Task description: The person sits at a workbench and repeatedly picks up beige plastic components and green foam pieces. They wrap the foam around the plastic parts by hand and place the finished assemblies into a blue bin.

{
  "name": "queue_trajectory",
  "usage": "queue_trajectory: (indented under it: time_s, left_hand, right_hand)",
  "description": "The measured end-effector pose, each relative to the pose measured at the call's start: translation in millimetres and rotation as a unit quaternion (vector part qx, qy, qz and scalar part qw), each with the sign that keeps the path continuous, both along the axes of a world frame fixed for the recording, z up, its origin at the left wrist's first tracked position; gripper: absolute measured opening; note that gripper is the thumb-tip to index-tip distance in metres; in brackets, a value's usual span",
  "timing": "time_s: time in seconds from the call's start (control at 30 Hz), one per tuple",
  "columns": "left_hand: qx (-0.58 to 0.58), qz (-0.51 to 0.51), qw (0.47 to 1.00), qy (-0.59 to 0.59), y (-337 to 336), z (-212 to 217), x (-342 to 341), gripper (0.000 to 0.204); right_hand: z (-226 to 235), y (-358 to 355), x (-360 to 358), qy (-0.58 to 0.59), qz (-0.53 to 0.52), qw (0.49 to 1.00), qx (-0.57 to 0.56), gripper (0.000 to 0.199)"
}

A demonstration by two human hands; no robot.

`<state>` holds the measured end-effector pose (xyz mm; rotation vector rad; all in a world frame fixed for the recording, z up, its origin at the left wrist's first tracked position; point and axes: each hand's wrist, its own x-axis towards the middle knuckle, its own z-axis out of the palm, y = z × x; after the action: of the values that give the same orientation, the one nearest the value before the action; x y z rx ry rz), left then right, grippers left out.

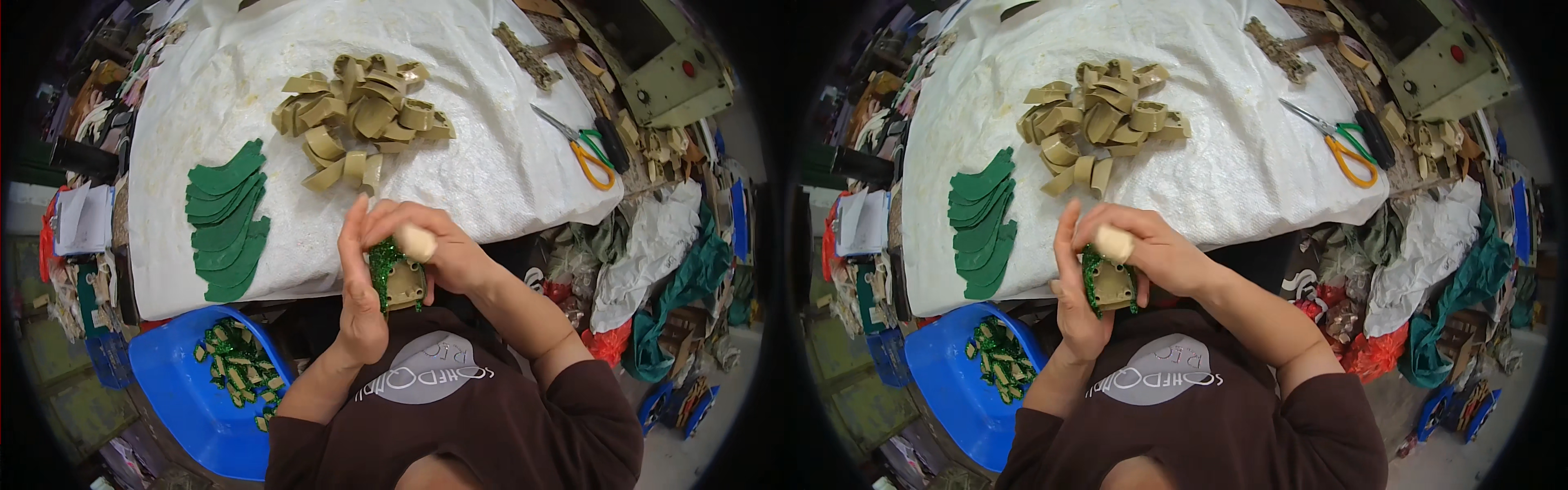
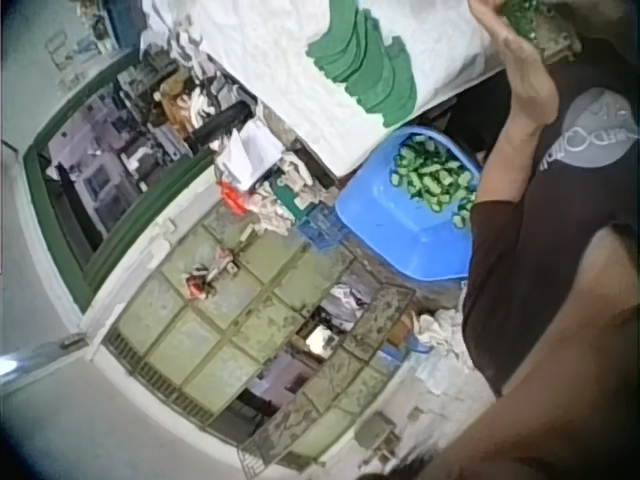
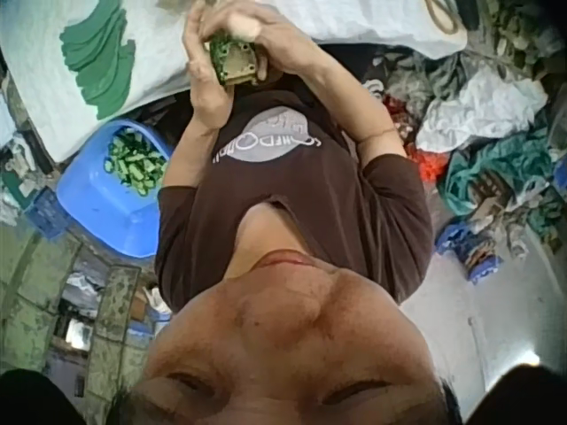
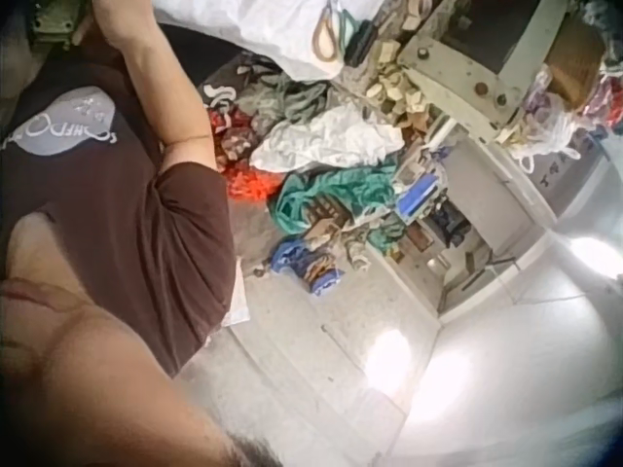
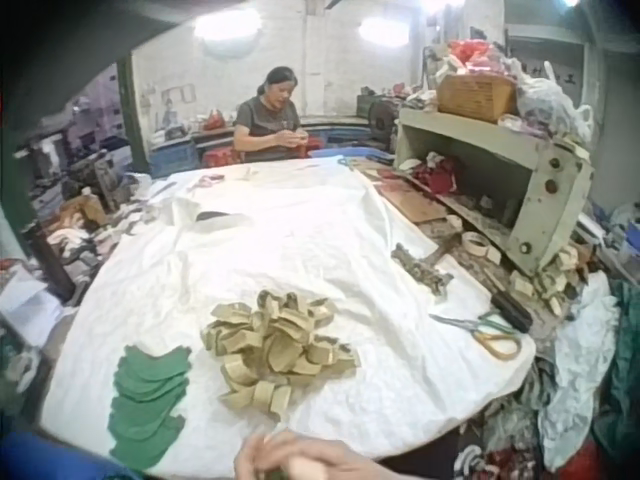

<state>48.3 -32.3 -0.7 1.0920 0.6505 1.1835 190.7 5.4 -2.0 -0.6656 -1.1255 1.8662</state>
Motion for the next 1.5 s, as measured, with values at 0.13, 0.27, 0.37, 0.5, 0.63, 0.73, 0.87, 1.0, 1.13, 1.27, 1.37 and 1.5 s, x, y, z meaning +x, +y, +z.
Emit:
queue_trajectory:
  time_s: [0.13,0.27,0.37,0.5,0.63,0.73,0.87,1.0,1.13,1.27,1.37,1.5]
  left_hand:
    - [0.042,0.052,0.994,0.086,-3,3,8,0.083]
    - [0.072,0.100,0.986,0.115,-3,-12,7,0.073]
    - [0.074,0.151,0.977,0.127,2,-12,4,0.061]
    - [0.013,0.179,0.982,0.067,4,-11,4,0.050]
    - [0.034,0.185,0.979,0.078,-1,-16,5,0.043]
    - [0.052,0.162,0.977,0.130,0,-18,1,0.044]
    - [-0.095,0.083,0.988,-0.092,3,-2,-1,0.063]
    - [-0.058,0.078,0.994,0.050,3,8,-5,0.086]
    - [0.358,0.150,0.848,0.360,16,-12,-15,0.098]
    - [0.217,0.099,0.899,0.366,12,-9,-27,0.084]
    - [0.122,0.072,0.966,0.217,12,-6,-25,0.065]
    - [0.213,0.118,0.896,0.370,15,18,-33,0.057]
  right_hand:
    - [-10,-2,3,-0.013,0.036,0.996,0.078,0.020]
    - [-18,-11,-10,-0.044,-0.057,0.974,0.215,0.025]
    - [-20,-23,-16,-0.032,-0.127,0.969,0.210,0.033]
    - [-16,-34,-22,0.018,-0.104,0.987,0.119,0.042]
    - [-19,-28,-26,-0.089,-0.160,0.945,0.272,0.038]
    - [-21,-28,-29,-0.111,-0.218,0.915,0.320,0.036]
    - [-11,-21,-17,-0.142,-0.137,0.960,0.200,0.037]
    - [-3,-14,-11,-0.246,-0.199,0.915,0.251,0.046]
    - [16,-6,5,-0.398,-0.125,0.841,0.343,0.035]
    - [9,-5,11,-0.265,-0.135,0.898,0.324,0.036]
    - [3,-6,2,-0.216,-0.167,0.888,0.369,0.039]
    - [-10,-2,4,-0.015,-0.092,0.995,0.034,0.029]
